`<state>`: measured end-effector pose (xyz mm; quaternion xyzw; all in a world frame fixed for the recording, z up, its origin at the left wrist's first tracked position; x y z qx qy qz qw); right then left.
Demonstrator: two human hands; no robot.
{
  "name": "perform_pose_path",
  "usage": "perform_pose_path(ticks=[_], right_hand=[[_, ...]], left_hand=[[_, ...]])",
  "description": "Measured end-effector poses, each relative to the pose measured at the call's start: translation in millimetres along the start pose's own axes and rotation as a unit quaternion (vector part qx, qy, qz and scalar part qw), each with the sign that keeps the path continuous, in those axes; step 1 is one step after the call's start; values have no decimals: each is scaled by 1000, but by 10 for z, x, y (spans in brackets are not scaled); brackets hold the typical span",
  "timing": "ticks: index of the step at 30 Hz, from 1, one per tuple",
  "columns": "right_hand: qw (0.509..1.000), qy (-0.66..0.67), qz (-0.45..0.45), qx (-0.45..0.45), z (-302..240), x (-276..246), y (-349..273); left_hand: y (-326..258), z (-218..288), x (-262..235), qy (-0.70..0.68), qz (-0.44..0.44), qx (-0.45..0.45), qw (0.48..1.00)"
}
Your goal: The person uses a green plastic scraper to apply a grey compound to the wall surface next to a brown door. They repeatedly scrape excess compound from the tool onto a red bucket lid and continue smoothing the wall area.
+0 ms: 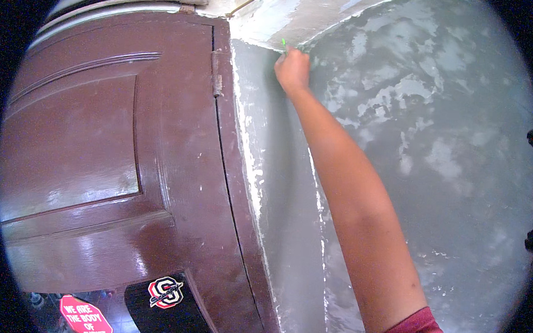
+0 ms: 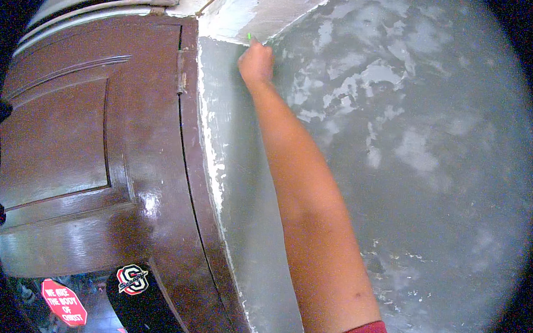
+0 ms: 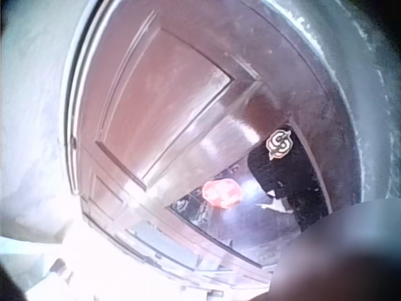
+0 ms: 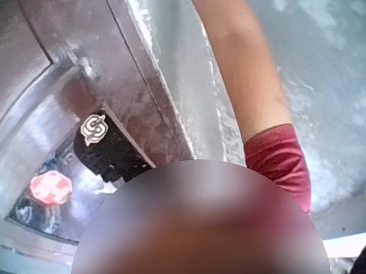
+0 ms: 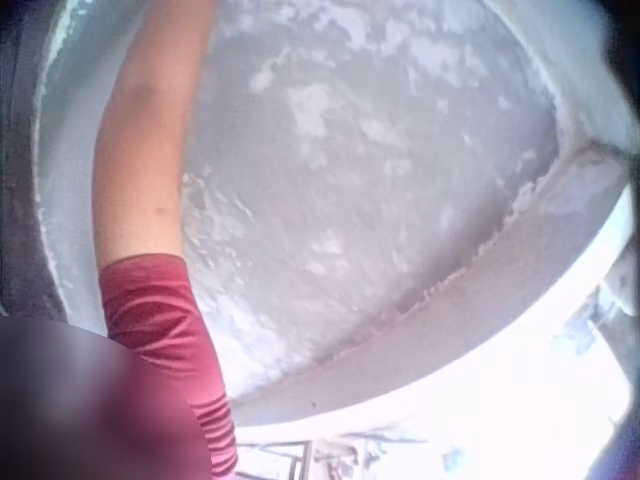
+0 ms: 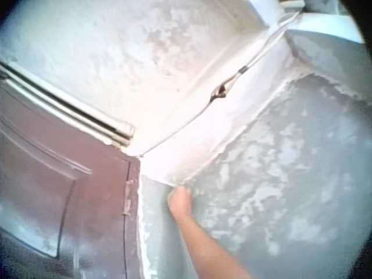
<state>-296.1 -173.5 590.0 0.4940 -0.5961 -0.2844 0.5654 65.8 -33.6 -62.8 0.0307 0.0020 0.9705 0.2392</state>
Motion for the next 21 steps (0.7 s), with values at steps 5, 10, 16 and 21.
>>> perform_pose_path(ticks=[5, 10, 16, 21], right_hand=[[999, 22, -9, -40, -66, 206, -40], [998, 16, -28, -62, -115, 237, -104], [996, 8, -32, -88, -488, 324, -240], [994, 44, -29, -93, -934, 299, -367]], left_hand=[[-12, 37, -124, -24, -30, 11, 999], [1, -138, -195, -29, -24, 4, 999], [-9, -231, -267, -32, -23, 16, 999], [15, -320, -282, -34, -40, 27, 998]])
Point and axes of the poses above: each hand's wrist, its own y-axis towards the middle knuckle, its own x-axis out of the palm, z = x × y, the point moved 1 cm from there along y, towards the middle knuckle, and after that the axes turned 8 degrees about x, right-handed, at the moved point
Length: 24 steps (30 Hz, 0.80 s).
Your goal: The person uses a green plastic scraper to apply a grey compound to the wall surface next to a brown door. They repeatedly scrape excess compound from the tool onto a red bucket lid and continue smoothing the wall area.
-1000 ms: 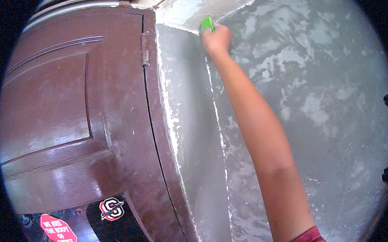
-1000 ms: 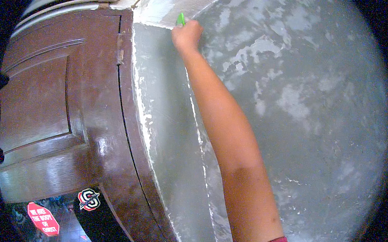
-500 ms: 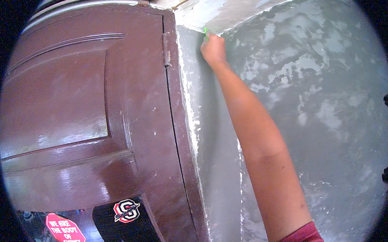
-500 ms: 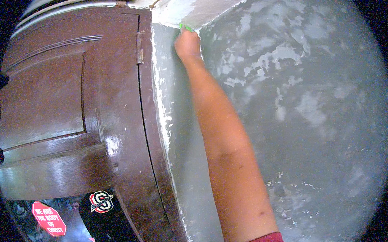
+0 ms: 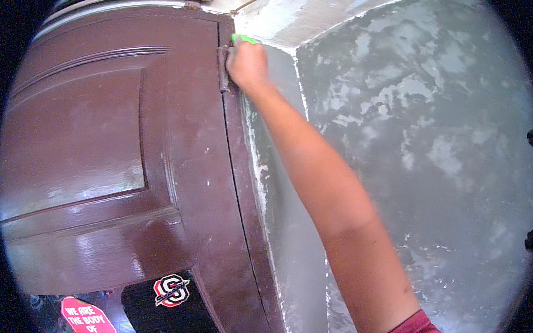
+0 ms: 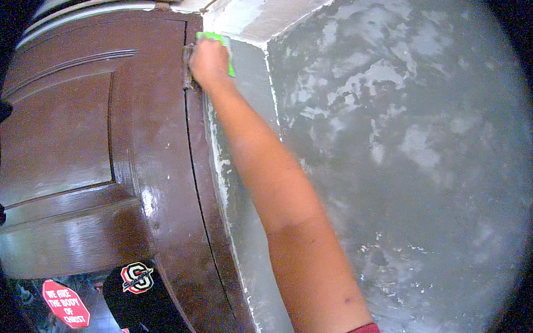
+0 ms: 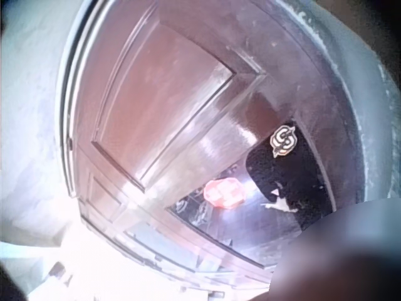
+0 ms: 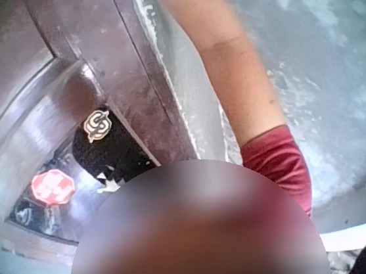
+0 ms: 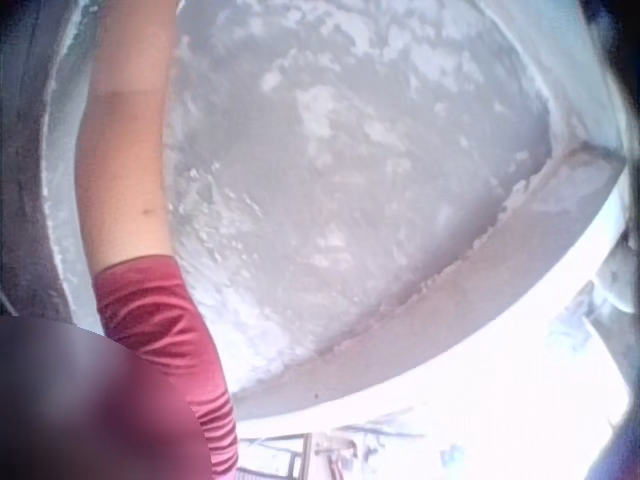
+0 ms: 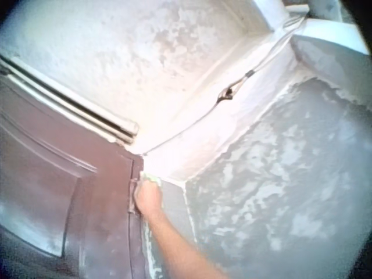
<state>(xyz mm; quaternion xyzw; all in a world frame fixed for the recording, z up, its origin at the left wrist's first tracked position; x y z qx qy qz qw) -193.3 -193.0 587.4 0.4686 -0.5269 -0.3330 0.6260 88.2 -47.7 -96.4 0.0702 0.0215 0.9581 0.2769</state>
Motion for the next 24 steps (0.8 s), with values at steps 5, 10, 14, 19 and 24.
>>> perform_pose_path(ticks=[5, 10, 14, 19, 24], right_hand=[[993, 107, 42, -34, -346, -135, -64], [967, 184, 174, 28, -44, -537, 95], [956, 195, 149, 161, 539, -792, 171], [977, 82, 141, 138, 924, -660, 122], [987, 28, 83, 134, 999, -433, 18]], left_hand=[[78, 81, 121, 11, -11, 0, 1000], [-5, 414, 260, -19, -16, -39, 999], [-25, 401, 268, -22, -33, 7, 999], [91, 58, 148, -55, -17, -49, 997], [89, -34, 102, 0, 39, -27, 999]])
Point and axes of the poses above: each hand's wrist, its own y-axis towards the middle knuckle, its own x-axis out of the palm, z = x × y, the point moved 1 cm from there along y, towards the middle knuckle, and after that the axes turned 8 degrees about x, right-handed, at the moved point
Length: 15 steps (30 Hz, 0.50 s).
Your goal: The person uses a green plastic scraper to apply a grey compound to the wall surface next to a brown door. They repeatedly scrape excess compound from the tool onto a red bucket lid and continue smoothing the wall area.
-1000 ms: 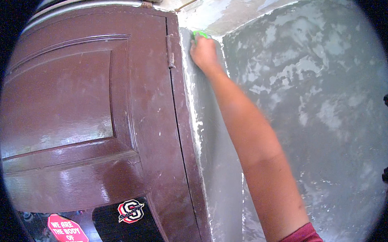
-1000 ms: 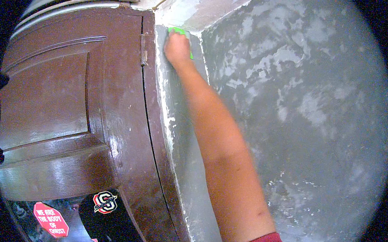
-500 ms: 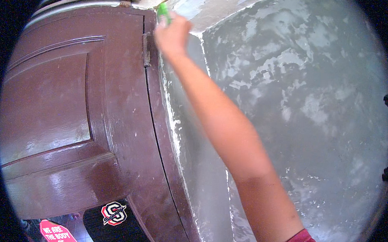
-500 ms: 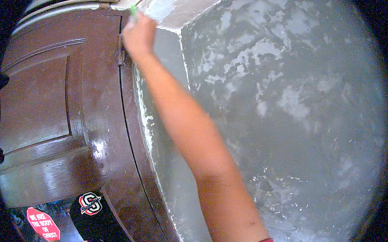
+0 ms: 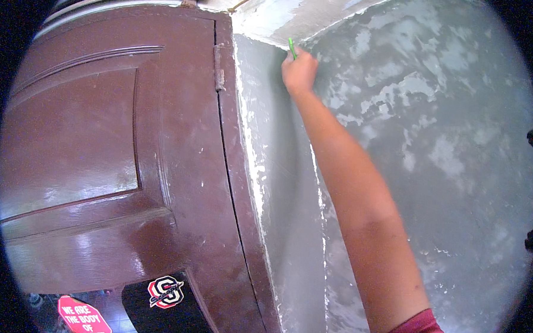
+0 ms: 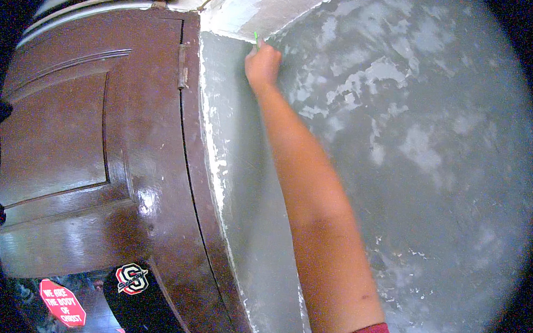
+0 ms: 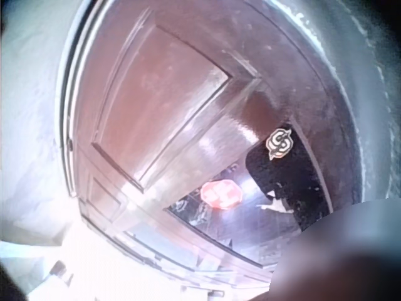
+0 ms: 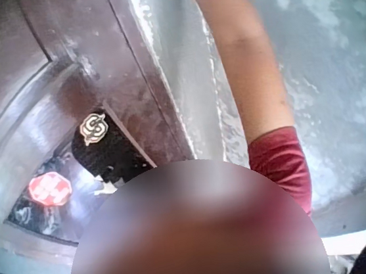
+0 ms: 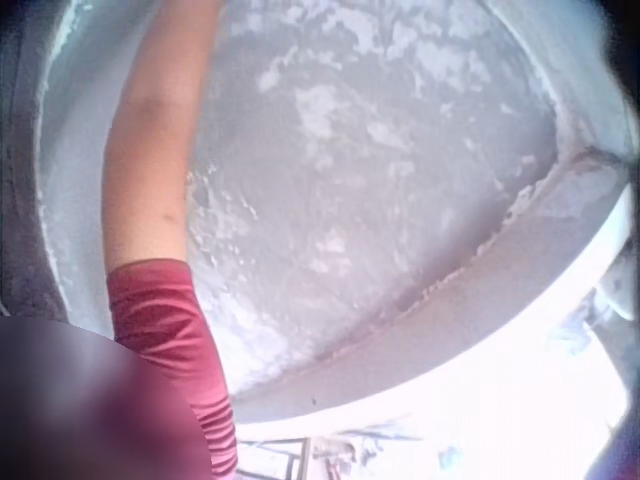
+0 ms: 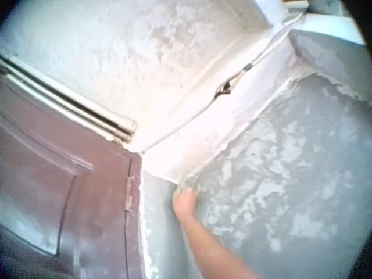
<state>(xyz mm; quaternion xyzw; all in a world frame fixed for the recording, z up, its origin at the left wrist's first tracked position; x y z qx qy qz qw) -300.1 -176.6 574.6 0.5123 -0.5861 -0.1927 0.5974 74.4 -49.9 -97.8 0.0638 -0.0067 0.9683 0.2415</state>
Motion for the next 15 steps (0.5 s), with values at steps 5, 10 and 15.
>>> perform_pose_path(ticks=[5, 10, 15], right_hand=[[998, -18, -42, -48, -157, 185, -85], [991, -26, -56, -122, -460, 370, -99], [982, -44, -72, -168, -765, 520, -295]], left_hand=[[-46, 76, -28, 20, -14, 16, 1000], [-86, 22, -153, -22, -39, 14, 999], [-50, 136, -10, 24, -59, 71, 995]])
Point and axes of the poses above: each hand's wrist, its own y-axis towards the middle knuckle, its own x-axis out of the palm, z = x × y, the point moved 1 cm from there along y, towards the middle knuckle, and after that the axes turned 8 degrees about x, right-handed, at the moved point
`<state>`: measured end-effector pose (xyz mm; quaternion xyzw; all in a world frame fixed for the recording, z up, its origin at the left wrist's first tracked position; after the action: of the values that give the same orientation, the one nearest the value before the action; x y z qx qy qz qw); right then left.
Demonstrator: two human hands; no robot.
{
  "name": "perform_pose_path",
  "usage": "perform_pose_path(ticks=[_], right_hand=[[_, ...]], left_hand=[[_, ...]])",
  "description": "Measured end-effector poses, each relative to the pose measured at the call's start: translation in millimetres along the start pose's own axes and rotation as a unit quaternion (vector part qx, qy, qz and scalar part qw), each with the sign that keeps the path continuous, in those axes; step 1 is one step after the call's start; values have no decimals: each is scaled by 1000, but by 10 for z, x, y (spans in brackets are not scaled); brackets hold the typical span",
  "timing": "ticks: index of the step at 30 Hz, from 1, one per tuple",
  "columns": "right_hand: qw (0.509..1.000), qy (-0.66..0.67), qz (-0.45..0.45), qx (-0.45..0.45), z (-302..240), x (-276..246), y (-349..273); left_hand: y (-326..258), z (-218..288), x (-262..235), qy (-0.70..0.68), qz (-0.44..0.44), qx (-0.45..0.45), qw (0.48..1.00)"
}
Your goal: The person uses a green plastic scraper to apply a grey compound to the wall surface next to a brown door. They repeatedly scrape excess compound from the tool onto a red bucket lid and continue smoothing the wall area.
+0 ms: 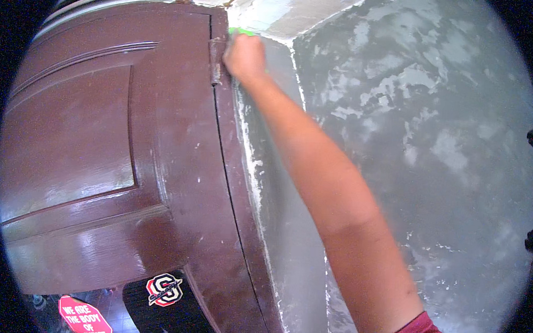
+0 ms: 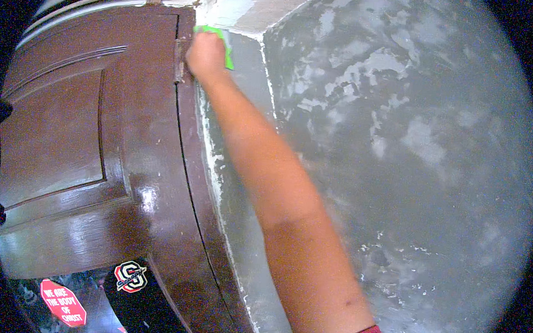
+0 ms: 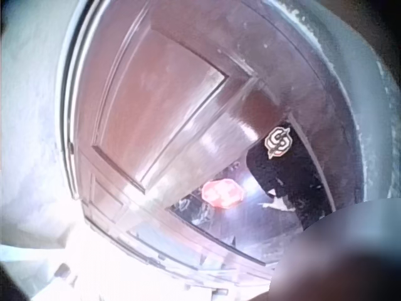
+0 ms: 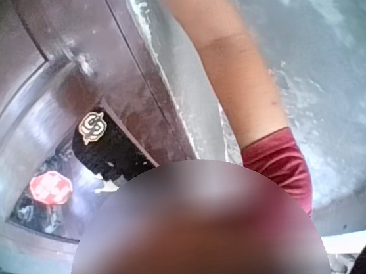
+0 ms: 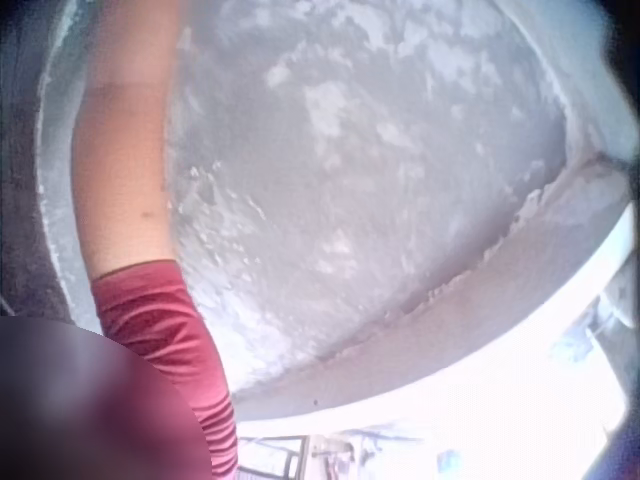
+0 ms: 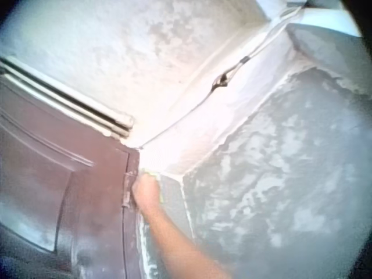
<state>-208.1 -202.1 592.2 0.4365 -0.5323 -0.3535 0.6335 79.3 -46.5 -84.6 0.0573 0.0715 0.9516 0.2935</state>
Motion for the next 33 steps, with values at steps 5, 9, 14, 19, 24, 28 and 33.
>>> perform_pose_path(ticks=[5, 9, 14, 19, 24, 28, 33], right_hand=[[996, 83, 40, -10, -347, -116, -70], [967, 246, 66, 23, -260, -448, -9], [916, 355, 117, 142, 235, -707, 211], [953, 192, 113, 207, 763, -709, 181], [984, 47, 68, 160, 926, -565, 25], [993, 25, 44, 105, 907, -408, -52], [997, 44, 53, 24, 744, -297, -132]], left_hand=[[102, 465, 105, -107, -127, -67, 984], [182, 430, 195, -114, -160, -87, 977], [66, 26, 285, -22, -37, -50, 998], [14, 25, 189, -25, -37, -58, 997], [41, 55, 228, -24, -29, -52, 998], [53, 113, 212, -29, -29, -40, 998], [31, 193, 132, -49, -65, -45, 996]])
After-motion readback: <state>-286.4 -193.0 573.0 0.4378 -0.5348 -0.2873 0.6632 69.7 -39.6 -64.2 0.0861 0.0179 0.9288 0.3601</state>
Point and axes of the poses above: each hand's wrist, its own y-axis towards the middle knuckle, its own x-axis out of the palm, z = x × y, the point moved 1 cm from there along y, towards the middle knuckle, and after that the axes turned 8 degrees about x, right-handed, at the moved point
